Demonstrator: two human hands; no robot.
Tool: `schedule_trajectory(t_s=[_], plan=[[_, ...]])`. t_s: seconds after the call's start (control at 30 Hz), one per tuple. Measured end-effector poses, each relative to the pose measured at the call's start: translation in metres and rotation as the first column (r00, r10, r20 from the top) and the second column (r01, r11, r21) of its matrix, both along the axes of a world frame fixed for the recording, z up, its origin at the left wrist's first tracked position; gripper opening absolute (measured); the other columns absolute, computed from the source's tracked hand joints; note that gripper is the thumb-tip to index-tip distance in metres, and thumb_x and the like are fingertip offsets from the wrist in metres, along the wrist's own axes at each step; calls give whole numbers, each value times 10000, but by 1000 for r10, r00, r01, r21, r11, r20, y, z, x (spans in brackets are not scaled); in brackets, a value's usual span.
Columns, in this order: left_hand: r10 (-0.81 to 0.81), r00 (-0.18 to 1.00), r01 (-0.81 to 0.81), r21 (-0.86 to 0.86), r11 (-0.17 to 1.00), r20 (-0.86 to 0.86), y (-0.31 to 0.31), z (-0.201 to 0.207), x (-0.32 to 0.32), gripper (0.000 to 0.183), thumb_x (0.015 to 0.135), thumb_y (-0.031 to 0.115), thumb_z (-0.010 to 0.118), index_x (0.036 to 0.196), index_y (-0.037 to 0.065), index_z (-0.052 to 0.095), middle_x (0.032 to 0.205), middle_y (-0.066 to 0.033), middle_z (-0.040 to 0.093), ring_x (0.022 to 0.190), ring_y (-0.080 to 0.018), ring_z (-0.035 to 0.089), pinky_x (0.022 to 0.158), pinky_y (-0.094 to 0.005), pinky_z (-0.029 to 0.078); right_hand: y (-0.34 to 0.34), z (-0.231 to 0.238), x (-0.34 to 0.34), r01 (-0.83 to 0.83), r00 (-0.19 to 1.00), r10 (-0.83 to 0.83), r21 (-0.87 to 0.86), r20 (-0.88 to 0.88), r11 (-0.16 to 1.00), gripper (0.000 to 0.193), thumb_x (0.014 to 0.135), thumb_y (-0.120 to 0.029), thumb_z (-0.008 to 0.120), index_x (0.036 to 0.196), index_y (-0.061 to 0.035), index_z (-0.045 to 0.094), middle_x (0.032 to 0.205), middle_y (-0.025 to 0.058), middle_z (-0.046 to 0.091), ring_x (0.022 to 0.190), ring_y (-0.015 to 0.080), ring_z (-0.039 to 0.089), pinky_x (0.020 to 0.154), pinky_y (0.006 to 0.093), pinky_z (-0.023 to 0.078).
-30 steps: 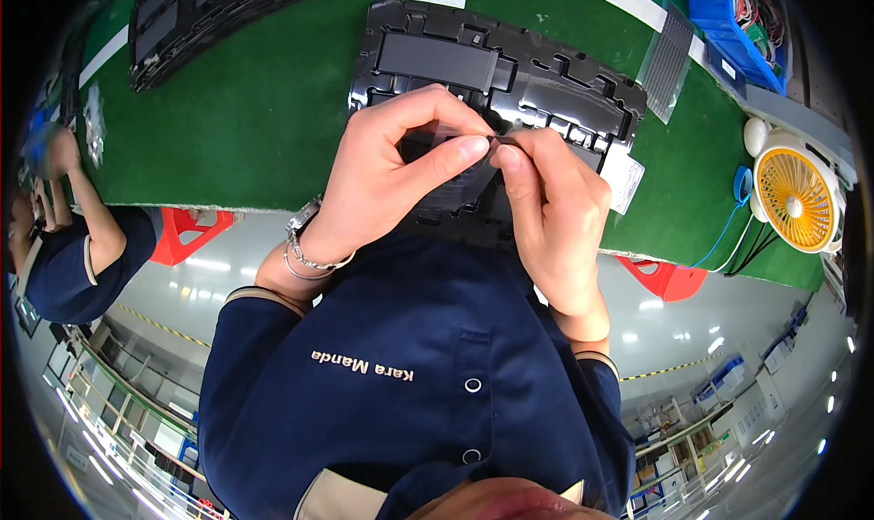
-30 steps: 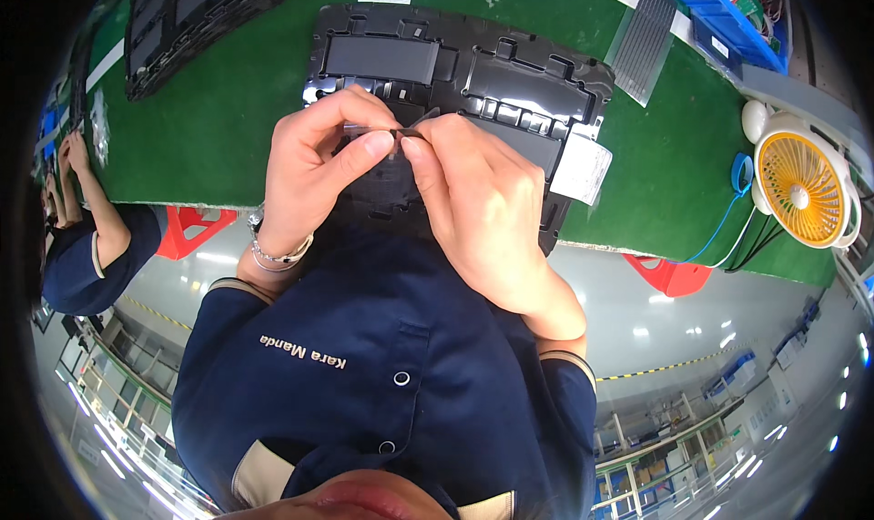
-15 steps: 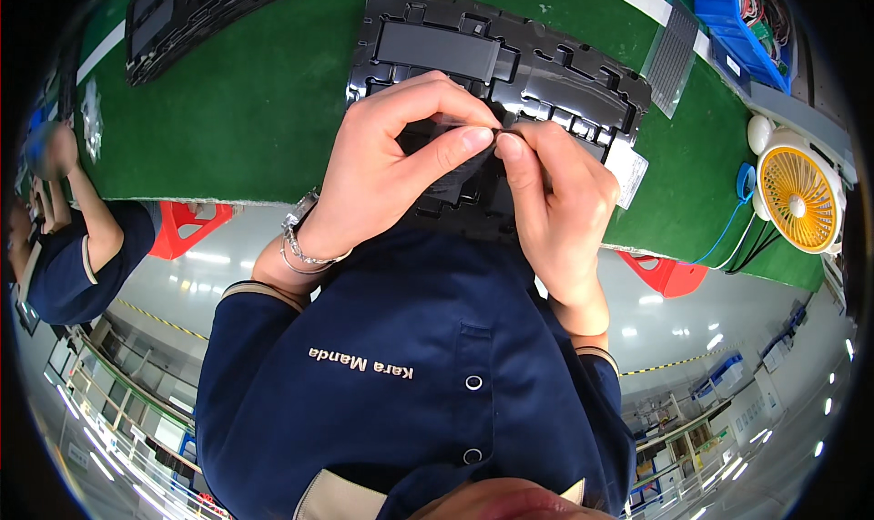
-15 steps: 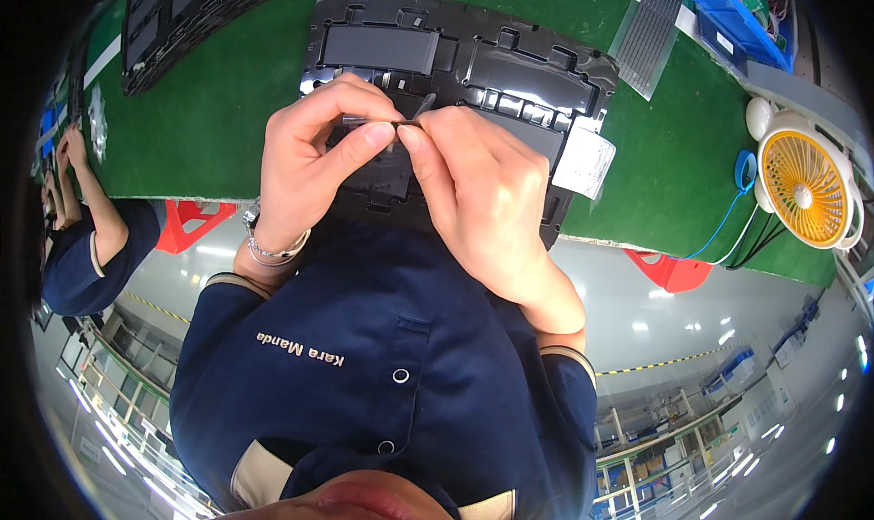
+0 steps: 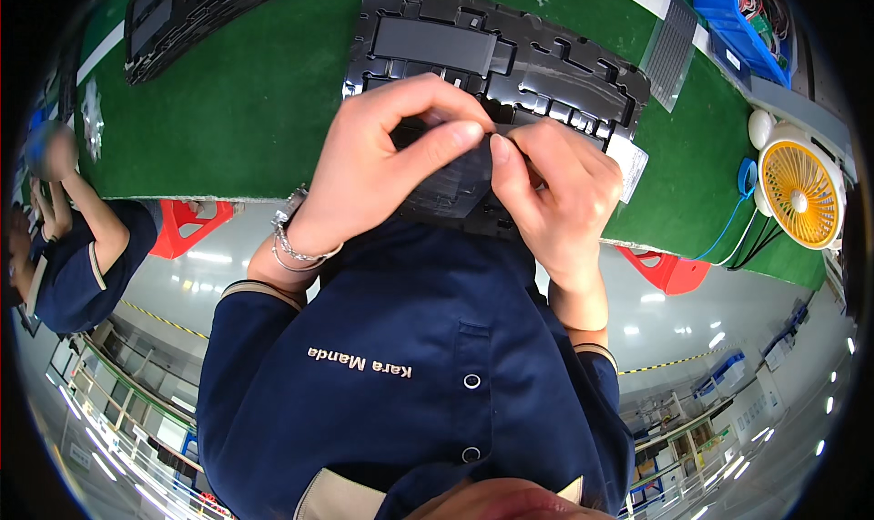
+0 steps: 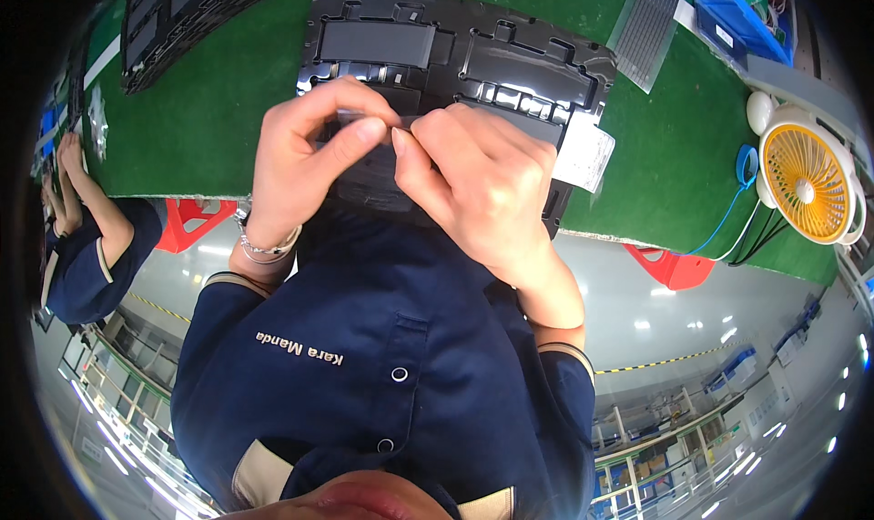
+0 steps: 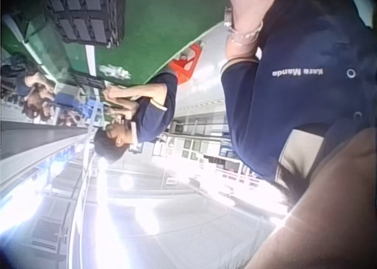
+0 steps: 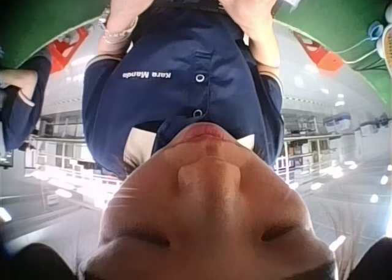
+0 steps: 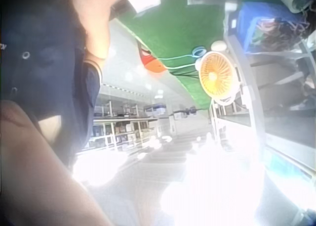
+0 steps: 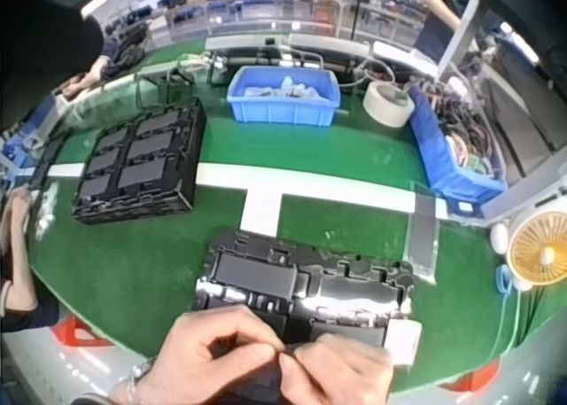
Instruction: Assembling electronic components by peeling mesh pads from an adhesive sheet and sticking them into a plastic frame.
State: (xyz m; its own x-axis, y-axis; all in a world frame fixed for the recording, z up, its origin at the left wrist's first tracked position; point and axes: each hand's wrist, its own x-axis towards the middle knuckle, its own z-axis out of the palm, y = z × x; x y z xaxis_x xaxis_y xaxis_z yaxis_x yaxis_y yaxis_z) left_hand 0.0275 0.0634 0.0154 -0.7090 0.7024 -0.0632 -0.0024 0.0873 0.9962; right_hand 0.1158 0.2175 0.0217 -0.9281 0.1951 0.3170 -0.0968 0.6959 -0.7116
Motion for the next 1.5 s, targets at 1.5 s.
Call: schedule_trajectory(t_s=[1.5], plan=[[-54,949,-16,221,975,310,-2,0,17,131,867,100,556,861,-21,605,1384,-249,434,807,-69,503,693,-224,397,15,2,0,179,983,-142,-468,113,865,86,872,-47,610,840,30,632,789,38,642,636,45,503,559,183,378]])
